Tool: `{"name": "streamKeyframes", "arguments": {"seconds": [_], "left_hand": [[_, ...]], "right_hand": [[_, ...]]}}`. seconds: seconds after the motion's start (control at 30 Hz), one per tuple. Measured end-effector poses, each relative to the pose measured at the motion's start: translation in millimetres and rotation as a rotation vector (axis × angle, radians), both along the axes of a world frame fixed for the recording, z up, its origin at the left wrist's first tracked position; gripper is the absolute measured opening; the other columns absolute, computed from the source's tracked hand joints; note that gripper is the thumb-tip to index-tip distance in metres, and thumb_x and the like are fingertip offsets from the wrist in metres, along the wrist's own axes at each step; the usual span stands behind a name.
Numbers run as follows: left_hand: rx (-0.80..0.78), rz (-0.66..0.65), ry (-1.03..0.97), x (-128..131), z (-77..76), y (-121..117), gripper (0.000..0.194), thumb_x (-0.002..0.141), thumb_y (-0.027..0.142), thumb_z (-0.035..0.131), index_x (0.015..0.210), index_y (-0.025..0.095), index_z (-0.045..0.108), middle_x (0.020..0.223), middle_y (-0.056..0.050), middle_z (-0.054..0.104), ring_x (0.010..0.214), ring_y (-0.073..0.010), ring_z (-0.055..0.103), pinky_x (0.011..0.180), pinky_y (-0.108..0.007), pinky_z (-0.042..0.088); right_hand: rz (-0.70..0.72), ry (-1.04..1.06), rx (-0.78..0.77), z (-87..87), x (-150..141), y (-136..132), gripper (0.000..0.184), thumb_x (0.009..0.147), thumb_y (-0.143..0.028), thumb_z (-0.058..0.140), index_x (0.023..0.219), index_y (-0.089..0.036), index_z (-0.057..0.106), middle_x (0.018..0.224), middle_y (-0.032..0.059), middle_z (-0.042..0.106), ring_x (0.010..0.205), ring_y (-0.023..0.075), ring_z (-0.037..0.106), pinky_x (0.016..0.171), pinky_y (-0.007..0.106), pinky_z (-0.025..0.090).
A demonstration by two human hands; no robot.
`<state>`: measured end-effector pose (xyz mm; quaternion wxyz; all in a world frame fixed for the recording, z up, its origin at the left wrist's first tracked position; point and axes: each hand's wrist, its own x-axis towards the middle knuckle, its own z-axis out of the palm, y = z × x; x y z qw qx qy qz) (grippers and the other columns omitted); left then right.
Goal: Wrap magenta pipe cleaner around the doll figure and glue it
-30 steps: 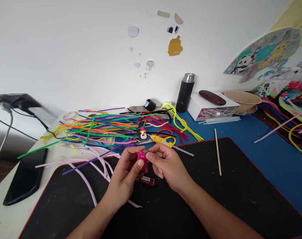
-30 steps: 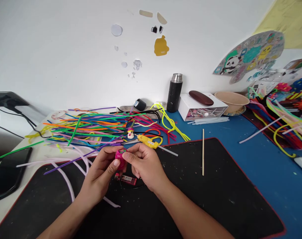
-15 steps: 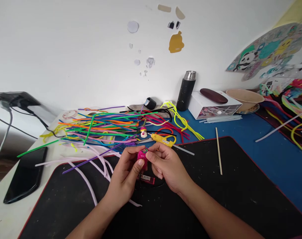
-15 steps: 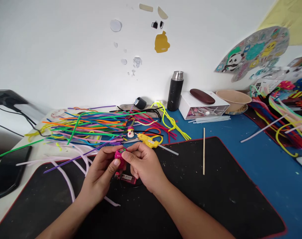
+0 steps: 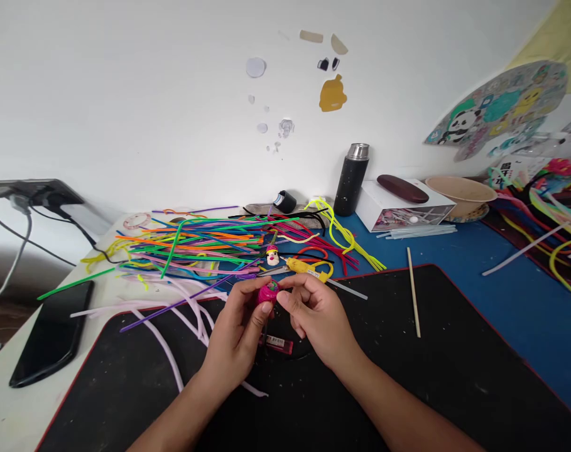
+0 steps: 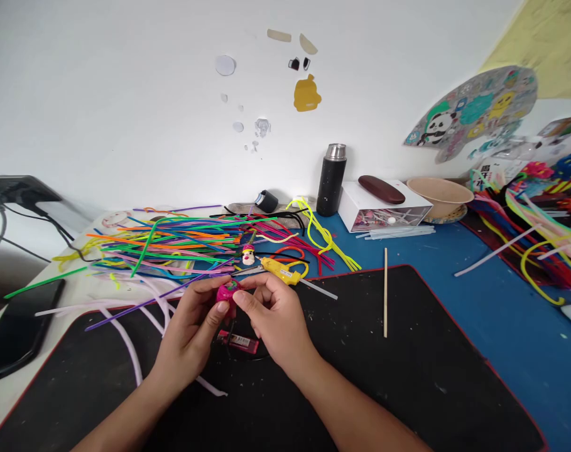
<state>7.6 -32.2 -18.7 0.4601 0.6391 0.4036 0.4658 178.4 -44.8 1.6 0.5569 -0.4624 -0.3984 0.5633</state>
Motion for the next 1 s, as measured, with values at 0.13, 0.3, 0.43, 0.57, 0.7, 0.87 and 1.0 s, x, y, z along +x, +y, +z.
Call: {"name": "streamKeyframes", "arguments": {"seconds": [0.13,0.3,0.43,0.57,0.7,0.87,1.0], "left_hand": [[-0.02,0.038,-0.017,0.9,-0.3,2.1,0.029,0.106,0.04,0.064,0.133,0.028,0.063,0.118,-0.006,0.071,0.091,-0.0186,0.069,0.079,-0.031,0.06],[-0.003,0.075,-0.013,1.3,0.3,1.3,0.03,0.105,0.04,0.065,0.132,0.028,0.064,0.122,-0.008,0.071,0.09,-0.0189,0.07,0.076,-0.03,0.06],[0.063,0.079,0.06,-0.8,-2.8,2.0,0.03,0.105,0.038,0.064,0.134,0.03,0.064,0.127,-0.008,0.071,0.106,-0.0227,0.072,0.088,-0.034,0.06],[0.157,0.063,0.146,-3.0,-5.3,3.4,0.03,0.107,0.033,0.062,0.137,0.031,0.062,0.128,-0.007,0.071,0.115,-0.0231,0.072,0.097,-0.036,0.059],[0.258,0.067,0.237,-3.0,-4.6,3.4,0.028,0.107,0.03,0.06,0.134,0.027,0.063,0.123,-0.008,0.074,0.115,-0.024,0.073,0.097,-0.037,0.06],[0.301,0.063,0.289,-1.7,-4.9,4.1,0.029,0.106,0.025,0.059,0.135,0.028,0.062,0.123,-0.008,0.075,0.114,-0.0241,0.074,0.095,-0.037,0.06],[0.314,0.06,0.281,-1.7,-6.6,4.5,0.031,0.106,0.023,0.06,0.136,0.029,0.061,0.124,-0.007,0.075,0.114,-0.0235,0.074,0.094,-0.035,0.06]], "right_hand": [[-0.01,-0.034,-0.002,1.1,-1.0,-1.9,0.035,0.089,-0.051,0.079,0.099,-0.019,0.071,0.053,-0.011,0.046,0.041,0.0074,0.039,0.042,0.022,0.03],[-0.005,-0.051,-0.024,2.9,-1.5,-2.9,0.039,0.089,-0.055,0.078,0.101,-0.019,0.071,0.054,-0.01,0.048,0.042,0.0084,0.041,0.042,0.023,0.031],[0.006,-0.054,-0.026,4.2,-1.9,-2.8,0.042,0.087,-0.058,0.079,0.099,-0.02,0.07,0.055,-0.0096,0.049,0.042,0.0086,0.041,0.043,0.023,0.032],[-0.001,-0.051,-0.025,3.9,-1.8,-2.6,0.042,0.087,-0.058,0.079,0.099,-0.019,0.07,0.054,-0.0096,0.049,0.043,0.0088,0.041,0.044,0.024,0.032],[-0.006,-0.043,-0.023,1.6,-1.8,-2.2,0.039,0.086,-0.055,0.082,0.096,-0.019,0.071,0.053,-0.0096,0.047,0.043,0.0085,0.038,0.043,0.024,0.029],[-0.021,-0.014,-0.048,-0.3,-2.6,-2.5,0.037,0.084,-0.053,0.084,0.092,-0.02,0.072,0.052,-0.0084,0.049,0.041,0.0084,0.039,0.042,0.024,0.028],[-0.015,0.047,-0.082,-0.2,-3.1,-2.0,0.038,0.081,-0.053,0.086,0.09,-0.019,0.072,0.05,-0.0091,0.049,0.038,0.0076,0.038,0.04,0.024,0.026]]}}
